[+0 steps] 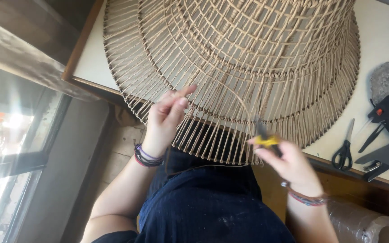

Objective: Trimming and weaving wicker strands to finish a large conical lampshade on a workbench.

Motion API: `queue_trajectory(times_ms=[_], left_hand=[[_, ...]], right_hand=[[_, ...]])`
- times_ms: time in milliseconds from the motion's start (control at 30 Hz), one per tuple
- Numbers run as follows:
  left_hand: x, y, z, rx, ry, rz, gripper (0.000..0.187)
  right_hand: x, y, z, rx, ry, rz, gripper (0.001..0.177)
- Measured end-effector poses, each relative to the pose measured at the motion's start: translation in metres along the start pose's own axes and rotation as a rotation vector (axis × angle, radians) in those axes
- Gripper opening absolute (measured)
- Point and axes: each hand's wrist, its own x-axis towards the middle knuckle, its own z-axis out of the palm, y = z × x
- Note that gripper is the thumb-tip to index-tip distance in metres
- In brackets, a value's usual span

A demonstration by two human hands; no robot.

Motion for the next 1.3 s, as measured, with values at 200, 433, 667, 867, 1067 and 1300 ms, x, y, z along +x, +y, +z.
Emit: queue_trajectory(times_ms=[200, 433, 667, 867, 1067, 1300], left_hand=[[0.001, -0.005, 0.003, 0.659, 0.055, 0.218, 0.011], [-0.004, -0.031, 0.015, 0.984, 0.116, 0.36, 0.006], [-0.001, -0.039, 0.017, 0.96, 0.09, 0.401, 0.007], [0.009, -0.047, 0.008, 0.854, 0.034, 0.38, 0.007], [0.005, -0.044, 0.014, 0.975, -0.007, 0.482, 0.009], [0.029, -0.084, -0.006, 0.4, 0.083, 0.338, 0.005]], right_hand=[[0.002, 0.032, -0.025, -0.528, 0.023, 0.238, 0.031], [0.036, 0.005, 0.015, -0.435, -0.295, 0.163, 0.024], [0.053, -0.01, 0.053, 0.444, -0.295, 0.417, 0.04], [0.052, -0.01, 0.062, 0.647, -0.217, 0.547, 0.047], [0.06, -0.019, 0.067, 0.671, -0.196, 0.542, 0.044], [0.037, -0.01, 0.052, -0.833, -0.051, 0.208, 0.03]])
